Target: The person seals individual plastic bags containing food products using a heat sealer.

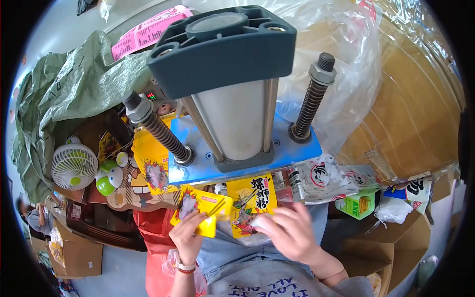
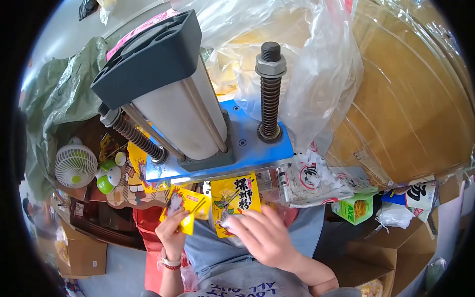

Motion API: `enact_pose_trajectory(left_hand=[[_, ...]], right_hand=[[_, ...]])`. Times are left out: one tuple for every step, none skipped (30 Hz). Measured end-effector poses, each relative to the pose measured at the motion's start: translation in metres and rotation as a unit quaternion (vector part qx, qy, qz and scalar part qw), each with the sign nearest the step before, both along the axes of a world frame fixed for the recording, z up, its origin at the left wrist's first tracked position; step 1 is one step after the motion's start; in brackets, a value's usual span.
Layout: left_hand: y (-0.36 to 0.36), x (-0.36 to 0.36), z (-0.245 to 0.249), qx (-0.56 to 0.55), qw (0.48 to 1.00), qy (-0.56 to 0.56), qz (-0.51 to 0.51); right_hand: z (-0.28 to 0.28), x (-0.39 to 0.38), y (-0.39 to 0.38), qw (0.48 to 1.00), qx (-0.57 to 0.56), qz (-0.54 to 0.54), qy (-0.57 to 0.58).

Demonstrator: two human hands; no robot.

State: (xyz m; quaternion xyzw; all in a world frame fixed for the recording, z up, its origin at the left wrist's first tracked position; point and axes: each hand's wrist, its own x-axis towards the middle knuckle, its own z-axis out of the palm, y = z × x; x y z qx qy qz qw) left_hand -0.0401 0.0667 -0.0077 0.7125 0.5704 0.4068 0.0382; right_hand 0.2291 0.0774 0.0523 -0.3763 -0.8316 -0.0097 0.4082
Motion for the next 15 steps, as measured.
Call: enact_pose_trajectory(left_hand=[[-0.003,0.009,0.008,0.024,0.999,0.033,-0.015],[-0.008,0.017,0.015,0.039,0.997,0.067,-0.028],[-0.012,0.022,0.028,0.039,0.993,0.092,-0.065],[-0.015,0.025,0.039,0.039,0.987,0.117,-0.099],[-0.017,0.025,0.043,0.052,0.983,0.097,-0.144],[-0.021,0.027,0.052,0.027,0.98,0.063,-0.185],[-0.024,0.029,0.059,0.002,0.973,0.029,-0.227],[-0.024,0.033,0.06,-0.04,0.966,0.0,-0.254],[-0.022,0.039,0.05,-0.108,0.963,-0.04,-0.245],[-0.018,0.045,0.034,-0.175,0.953,-0.079,-0.234],[-0.01,0.05,0.014,-0.281,0.929,-0.125,-0.207],[-0.002,0.059,-0.006,-0.356,0.885,-0.255,-0.16],[0.007,0.069,-0.024,-0.418,0.818,-0.379,-0.109],[0.018,0.075,-0.035,-0.39,0.779,-0.479,-0.106],[0.026,0.074,-0.04,-0.391,0.752,-0.521,-0.103]], right_hand=[[0.005,-0.006,0.007,0.998,-0.039,0.032,-0.044],[0.004,-0.008,0.008,0.993,-0.034,0.082,-0.074],[0.002,-0.008,0.01,0.985,-0.028,0.133,-0.105],[0.01,-0.006,0.003,0.982,-0.039,0.162,-0.09],[0.021,-0.003,-0.004,0.98,-0.048,0.186,-0.054],[0.031,0.001,-0.01,0.976,-0.057,0.208,-0.019],[0.033,0.005,-0.013,0.967,-0.102,0.232,0.031],[0.03,0.007,-0.011,0.97,-0.115,0.209,0.045],[0.024,0.008,-0.008,0.972,-0.129,0.185,0.06],[0.018,0.007,-0.002,0.98,-0.146,0.127,0.052],[0.01,0.008,0.002,0.983,-0.169,0.063,0.042],[0.005,0.01,0.006,0.981,-0.19,-0.001,0.033],[0.001,0.018,0.007,0.982,-0.177,-0.05,0.03],[-0.002,0.031,0.007,0.975,-0.182,-0.114,0.053],[-0.004,0.044,0.005,0.963,-0.189,-0.179,0.075]])
